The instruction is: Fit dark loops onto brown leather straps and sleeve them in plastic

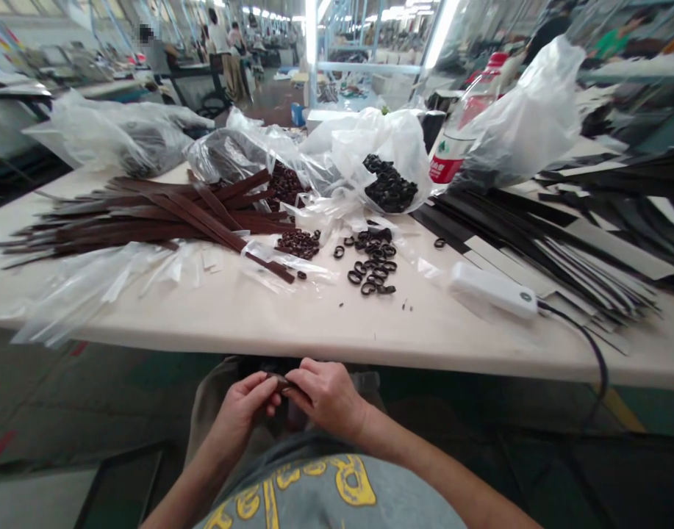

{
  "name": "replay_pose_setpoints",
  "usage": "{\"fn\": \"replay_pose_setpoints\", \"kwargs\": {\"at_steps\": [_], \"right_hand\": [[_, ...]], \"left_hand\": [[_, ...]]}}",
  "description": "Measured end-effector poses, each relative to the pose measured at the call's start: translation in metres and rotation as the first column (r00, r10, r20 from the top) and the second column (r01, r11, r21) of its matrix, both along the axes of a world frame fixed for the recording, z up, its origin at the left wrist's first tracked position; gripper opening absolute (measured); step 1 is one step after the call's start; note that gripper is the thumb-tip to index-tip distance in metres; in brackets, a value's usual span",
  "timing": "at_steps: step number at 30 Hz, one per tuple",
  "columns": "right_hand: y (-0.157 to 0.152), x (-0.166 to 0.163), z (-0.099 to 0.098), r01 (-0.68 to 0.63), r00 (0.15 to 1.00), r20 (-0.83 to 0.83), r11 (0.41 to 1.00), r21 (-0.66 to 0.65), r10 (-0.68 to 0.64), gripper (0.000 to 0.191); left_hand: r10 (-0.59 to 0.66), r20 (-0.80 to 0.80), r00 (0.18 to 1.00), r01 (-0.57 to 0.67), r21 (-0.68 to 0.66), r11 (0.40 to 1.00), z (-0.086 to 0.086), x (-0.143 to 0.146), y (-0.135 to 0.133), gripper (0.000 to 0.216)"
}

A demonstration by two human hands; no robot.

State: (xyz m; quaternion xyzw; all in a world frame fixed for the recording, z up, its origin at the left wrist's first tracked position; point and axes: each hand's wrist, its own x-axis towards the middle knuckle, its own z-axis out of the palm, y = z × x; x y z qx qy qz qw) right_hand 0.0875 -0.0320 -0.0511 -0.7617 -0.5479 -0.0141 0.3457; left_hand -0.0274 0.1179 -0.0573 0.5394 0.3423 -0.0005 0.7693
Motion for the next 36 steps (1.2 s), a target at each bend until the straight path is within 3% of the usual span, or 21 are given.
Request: {"fn": "replay_pose_setpoints", "kwargs": {"at_steps": [4,6,10,13,15,17,21,23,25,26,27,29,31,32,34,36], "right_hand": [[-0.006,0.003,0.008,-0.029,0.997,-0.065,0.999,0.026,0.03,0.026],[-0.01,0.006,0.012,-0.042,0.995,-0.084,0.999,0.03,0.045,0.026],[-0.017,0.01,0.019,-0.058,0.994,-0.089,0.997,0.043,0.061,0.027],[-0.02,0.014,0.022,-0.061,0.992,-0.108,0.997,0.053,0.067,0.026],[-0.021,0.016,0.023,-0.059,0.989,-0.132,0.997,0.05,0.065,0.026],[-0.023,0.018,0.025,-0.055,0.985,-0.164,0.998,0.025,0.058,0.023],[-0.028,0.026,0.031,-0.024,0.97,-0.244,1.0,-0.013,0.02,0.018],[-0.032,0.033,0.035,0.028,0.96,-0.277,1.0,0.003,-0.026,0.017],[-0.035,0.04,0.038,0.08,0.954,-0.292,0.997,0.023,-0.07,0.016],[-0.037,0.043,0.039,0.098,0.952,-0.293,0.995,0.032,-0.084,0.016],[-0.039,0.045,0.04,0.109,0.952,-0.291,0.993,0.037,-0.094,0.016],[-0.041,0.047,0.039,0.124,0.953,-0.283,0.991,0.044,-0.106,0.017],[-0.043,0.048,0.037,0.132,0.955,-0.274,0.99,0.043,-0.115,0.018],[-0.044,0.047,0.036,0.137,0.955,-0.269,0.99,0.042,-0.121,0.018],[-0.045,0.047,0.034,0.152,0.956,-0.261,0.987,0.045,-0.135,0.018],[-0.046,0.047,0.033,0.169,0.954,-0.26,0.984,0.058,-0.149,0.018]], "left_hand": [[-0.15,0.044,0.988,0.138,0.203,0.97,0.011,0.001,0.006,0.027],[-0.242,0.07,0.968,0.2,0.372,0.906,0.023,0.004,0.01,0.026],[-0.521,0.034,0.853,0.357,0.691,0.629,0.044,0.014,0.02,0.018],[-0.629,-0.012,0.777,0.373,0.814,0.446,0.049,0.022,0.024,0.013],[-0.656,-0.029,0.755,0.358,0.855,0.374,0.049,0.027,0.024,0.011],[-0.666,-0.036,0.745,0.349,0.872,0.343,0.049,0.033,0.022,0.013],[-0.706,-0.043,0.707,0.381,0.864,0.329,0.057,0.052,0.023,0.011],[-0.725,-0.028,0.688,0.404,0.845,0.35,0.063,0.071,0.029,0.011],[-0.681,0.002,0.732,0.334,0.87,0.362,0.068,0.096,0.039,0.014],[-0.637,0.017,0.771,0.261,0.903,0.34,0.068,0.109,0.045,0.015],[-0.592,0.025,0.805,0.184,0.939,0.29,0.068,0.124,0.051,0.016],[-0.55,0.003,0.835,0.083,0.988,0.132,0.064,0.151,0.062,0.012],[-0.567,-0.064,0.821,0.07,0.997,-0.012,0.057,0.176,0.069,0.011],[-0.581,-0.098,0.808,0.082,0.995,-0.055,0.054,0.185,0.072,0.012],[-0.598,-0.141,0.789,0.111,0.99,-0.088,0.048,0.201,0.074,0.014],[-0.602,-0.149,0.785,0.132,0.989,-0.073,0.045,0.21,0.075,0.015]]}}
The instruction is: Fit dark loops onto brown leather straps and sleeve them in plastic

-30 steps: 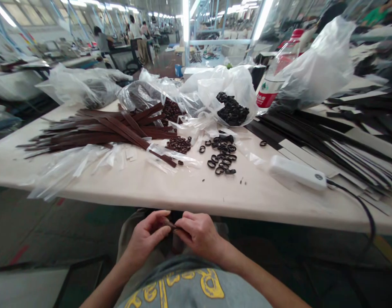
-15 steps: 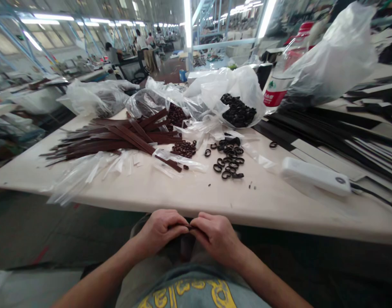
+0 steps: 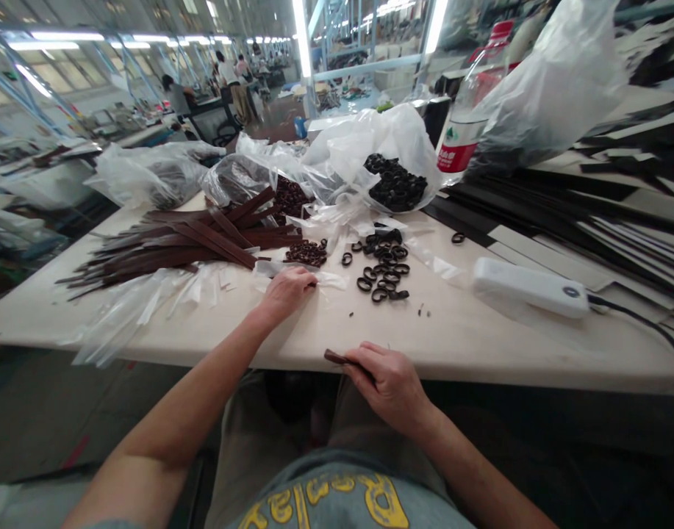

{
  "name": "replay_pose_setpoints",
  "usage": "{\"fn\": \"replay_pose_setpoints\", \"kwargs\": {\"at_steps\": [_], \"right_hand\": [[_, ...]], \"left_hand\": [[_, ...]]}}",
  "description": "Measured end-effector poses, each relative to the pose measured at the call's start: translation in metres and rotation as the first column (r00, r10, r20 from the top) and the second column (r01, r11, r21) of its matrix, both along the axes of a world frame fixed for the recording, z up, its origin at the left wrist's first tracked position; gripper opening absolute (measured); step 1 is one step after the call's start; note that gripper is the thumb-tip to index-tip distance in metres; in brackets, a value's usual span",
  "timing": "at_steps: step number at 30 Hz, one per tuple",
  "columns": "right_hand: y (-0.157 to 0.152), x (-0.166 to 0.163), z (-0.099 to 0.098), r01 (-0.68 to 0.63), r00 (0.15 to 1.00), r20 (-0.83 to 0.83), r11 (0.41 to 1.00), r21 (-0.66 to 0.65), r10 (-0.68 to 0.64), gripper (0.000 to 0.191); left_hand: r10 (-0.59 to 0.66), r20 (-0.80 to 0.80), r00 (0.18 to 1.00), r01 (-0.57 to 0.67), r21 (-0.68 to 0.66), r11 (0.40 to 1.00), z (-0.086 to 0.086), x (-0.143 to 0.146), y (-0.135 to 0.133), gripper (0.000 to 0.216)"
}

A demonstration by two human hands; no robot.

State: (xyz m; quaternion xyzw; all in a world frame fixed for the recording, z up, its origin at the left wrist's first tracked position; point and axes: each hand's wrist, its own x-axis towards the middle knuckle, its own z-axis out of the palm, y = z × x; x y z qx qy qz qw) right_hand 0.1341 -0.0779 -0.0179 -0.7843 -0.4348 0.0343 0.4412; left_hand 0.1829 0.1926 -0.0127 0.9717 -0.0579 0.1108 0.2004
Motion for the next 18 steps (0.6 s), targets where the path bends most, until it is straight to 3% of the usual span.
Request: {"fn": "replay_pose_setpoints", "kwargs": {"at_steps": [4,6,7,8,10,11,12,13,15,18], "right_hand": [[-0.001,0.003,0.003,0.031,0.999,-0.015,0.999,0.034,-0.03,0.017],[0.0,0.006,0.005,0.061,0.998,-0.022,0.997,0.044,-0.06,0.017],[0.0,0.007,0.007,0.077,0.997,-0.025,0.996,0.048,-0.076,0.016],[0.001,0.009,0.009,0.09,0.996,-0.028,0.995,0.053,-0.089,0.016],[0.004,0.01,0.013,0.1,0.995,-0.033,0.993,0.056,-0.099,0.016],[0.006,0.011,0.016,0.098,0.995,-0.035,0.994,0.057,-0.096,0.015],[0.009,0.011,0.019,0.093,0.995,-0.036,0.994,0.061,-0.091,0.015],[0.012,0.011,0.022,0.086,0.996,-0.034,0.994,0.067,-0.084,0.016],[0.02,0.009,0.029,0.066,0.998,-0.026,0.994,0.089,-0.064,0.016],[0.033,0.003,0.038,0.035,0.999,-0.022,0.992,0.122,-0.033,0.016]], "left_hand": [[0.039,0.007,0.999,-0.038,-0.045,0.998,0.0,0.002,0.001,0.014],[0.112,0.014,0.994,-0.105,-0.24,0.965,0.003,-0.006,0.0,0.015],[0.157,-0.008,0.988,-0.146,-0.417,0.897,0.005,-0.013,-0.001,0.018],[0.194,-0.053,0.98,-0.185,-0.61,0.77,0.007,-0.021,-0.002,0.023],[0.212,-0.173,0.962,-0.248,-0.882,0.402,0.013,-0.04,-0.007,0.033],[0.203,-0.221,0.954,-0.268,-0.932,0.246,0.016,-0.051,-0.01,0.035],[0.193,-0.258,0.947,-0.285,-0.95,0.126,0.019,-0.062,-0.013,0.036],[0.188,-0.285,0.94,-0.297,-0.954,0.034,0.022,-0.073,-0.017,0.036],[0.179,-0.319,0.931,-0.307,-0.947,-0.094,0.027,-0.093,-0.022,0.036],[0.173,-0.321,0.931,-0.282,-0.935,-0.215,0.03,-0.118,-0.03,0.036]]}}
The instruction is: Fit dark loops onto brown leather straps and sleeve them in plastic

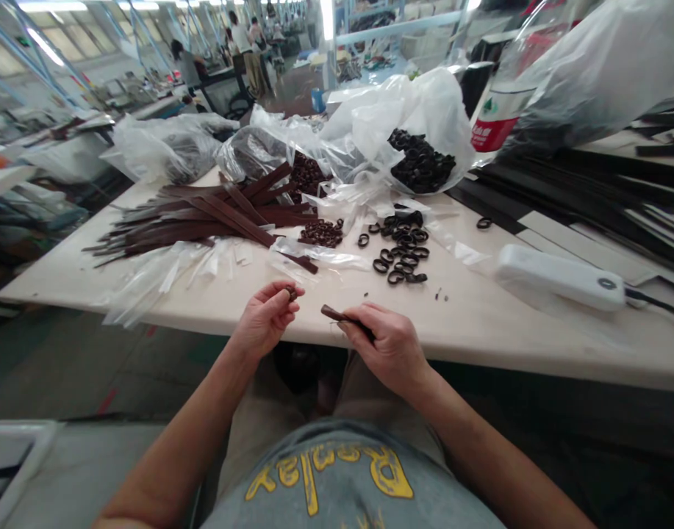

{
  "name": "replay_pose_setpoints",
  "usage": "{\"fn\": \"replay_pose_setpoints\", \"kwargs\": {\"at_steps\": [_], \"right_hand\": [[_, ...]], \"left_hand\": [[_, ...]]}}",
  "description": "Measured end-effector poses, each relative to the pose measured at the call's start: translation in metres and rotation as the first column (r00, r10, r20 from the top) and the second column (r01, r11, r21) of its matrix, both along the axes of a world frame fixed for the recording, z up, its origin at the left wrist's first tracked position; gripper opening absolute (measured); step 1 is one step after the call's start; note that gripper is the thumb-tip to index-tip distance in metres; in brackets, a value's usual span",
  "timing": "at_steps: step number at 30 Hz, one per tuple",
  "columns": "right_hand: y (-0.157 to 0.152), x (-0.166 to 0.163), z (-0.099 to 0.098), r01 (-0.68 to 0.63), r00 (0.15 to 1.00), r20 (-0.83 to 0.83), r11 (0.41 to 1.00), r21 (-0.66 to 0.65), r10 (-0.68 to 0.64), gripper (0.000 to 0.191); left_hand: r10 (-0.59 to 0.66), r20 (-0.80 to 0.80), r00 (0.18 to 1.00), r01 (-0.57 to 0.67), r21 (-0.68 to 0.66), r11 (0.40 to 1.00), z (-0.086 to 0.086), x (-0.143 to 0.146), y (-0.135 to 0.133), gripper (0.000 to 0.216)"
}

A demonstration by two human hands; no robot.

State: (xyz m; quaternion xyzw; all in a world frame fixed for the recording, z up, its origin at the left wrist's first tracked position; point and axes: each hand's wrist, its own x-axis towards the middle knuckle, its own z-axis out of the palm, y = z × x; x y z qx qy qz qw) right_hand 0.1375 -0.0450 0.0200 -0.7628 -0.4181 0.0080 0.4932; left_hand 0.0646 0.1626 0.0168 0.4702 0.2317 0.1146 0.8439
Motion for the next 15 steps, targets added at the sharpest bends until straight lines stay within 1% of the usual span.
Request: {"fn": "replay_pose_setpoints", "kwargs": {"at_steps": [3,7,10,13,15], "right_hand": [[0.013,-0.008,0.007,-0.023,1.0,0.001,1.0,0.009,0.023,0.016],[0.026,-0.02,0.011,-0.068,0.996,0.053,0.998,-0.009,0.068,0.017],[0.033,-0.029,0.011,-0.092,0.982,0.16,0.994,-0.066,0.101,0.021],[0.037,-0.035,0.011,-0.067,0.954,0.28,0.987,-0.143,0.105,0.026],[0.039,-0.039,0.012,-0.062,0.939,0.323,0.982,-0.177,0.118,0.03]], "left_hand": [[0.034,0.046,0.998,-0.032,-0.037,0.999,-0.002,-0.019,-0.007,0.037],[0.084,0.093,0.992,-0.084,-0.003,0.996,-0.006,-0.036,-0.017,0.039],[0.131,0.126,0.983,-0.133,0.003,0.991,-0.006,-0.042,-0.021,0.041],[0.169,0.154,0.974,-0.174,0.019,0.985,-0.007,-0.046,-0.023,0.043],[0.181,0.162,0.97,-0.191,0.05,0.98,-0.009,-0.049,-0.022,0.041]]}}
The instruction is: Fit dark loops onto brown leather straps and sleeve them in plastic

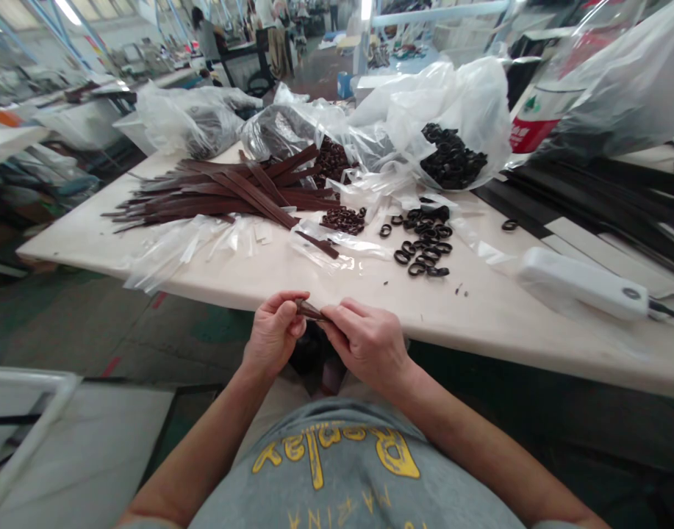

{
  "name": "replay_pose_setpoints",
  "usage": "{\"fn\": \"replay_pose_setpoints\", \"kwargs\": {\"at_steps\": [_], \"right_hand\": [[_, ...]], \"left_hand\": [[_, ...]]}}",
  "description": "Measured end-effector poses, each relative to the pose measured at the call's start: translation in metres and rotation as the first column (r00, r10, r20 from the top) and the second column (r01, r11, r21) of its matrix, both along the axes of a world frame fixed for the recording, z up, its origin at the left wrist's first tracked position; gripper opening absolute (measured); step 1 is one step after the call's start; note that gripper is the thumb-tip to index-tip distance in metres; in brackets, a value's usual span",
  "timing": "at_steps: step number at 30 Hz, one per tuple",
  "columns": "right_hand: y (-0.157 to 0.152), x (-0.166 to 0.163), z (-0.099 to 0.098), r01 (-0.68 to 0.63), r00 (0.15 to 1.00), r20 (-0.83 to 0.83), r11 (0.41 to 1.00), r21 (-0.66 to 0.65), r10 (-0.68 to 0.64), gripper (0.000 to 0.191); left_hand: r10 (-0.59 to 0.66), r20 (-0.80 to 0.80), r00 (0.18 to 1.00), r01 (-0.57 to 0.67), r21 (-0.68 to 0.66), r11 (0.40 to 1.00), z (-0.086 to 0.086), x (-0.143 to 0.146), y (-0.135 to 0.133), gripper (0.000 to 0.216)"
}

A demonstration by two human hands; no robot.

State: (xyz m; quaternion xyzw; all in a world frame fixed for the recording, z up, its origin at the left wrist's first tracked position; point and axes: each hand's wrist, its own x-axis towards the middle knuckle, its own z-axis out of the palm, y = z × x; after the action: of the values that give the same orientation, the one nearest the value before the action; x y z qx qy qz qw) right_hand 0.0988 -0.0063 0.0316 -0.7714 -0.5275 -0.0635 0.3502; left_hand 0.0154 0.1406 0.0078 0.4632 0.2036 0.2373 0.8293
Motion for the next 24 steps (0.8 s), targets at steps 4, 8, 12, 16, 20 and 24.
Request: {"fn": "replay_pose_setpoints", "kwargs": {"at_steps": [4,8,12,16,20,24], "right_hand": [[0.001,-0.002,-0.002,-0.048,0.999,-0.025,0.999,-0.018,0.048,0.031],[0.002,0.0,-0.006,-0.06,0.974,-0.219,0.998,0.025,0.064,0.022],[0.003,0.004,-0.009,-0.08,0.944,-0.319,0.996,0.034,0.087,0.016],[-0.002,0.005,-0.014,-0.116,0.95,-0.296,0.993,-0.028,0.102,0.015],[-0.013,0.001,-0.022,-0.07,0.978,-0.207,0.987,-0.148,0.038,0.022],[-0.016,-0.002,-0.027,-0.035,0.991,-0.134,0.974,-0.224,0.004,0.021]], "left_hand": [[-0.049,-0.087,0.995,0.063,0.167,0.984,-0.008,-0.008,0.002,0.026],[-0.183,-0.102,0.978,0.195,0.119,0.973,-0.009,-0.012,0.002,0.029],[-0.189,-0.101,0.977,0.196,0.064,0.978,-0.004,-0.013,-0.001,0.032],[-0.114,-0.158,0.981,0.136,0.134,0.982,0.0,-0.015,0.002,0.025],[-0.029,-0.169,0.985,0.055,0.155,0.986,-0.001,-0.019,0.007,0.023],[-0.024,-0.192,0.981,0.055,0.159,0.986,-0.003,-0.021,0.007,0.021]]}}
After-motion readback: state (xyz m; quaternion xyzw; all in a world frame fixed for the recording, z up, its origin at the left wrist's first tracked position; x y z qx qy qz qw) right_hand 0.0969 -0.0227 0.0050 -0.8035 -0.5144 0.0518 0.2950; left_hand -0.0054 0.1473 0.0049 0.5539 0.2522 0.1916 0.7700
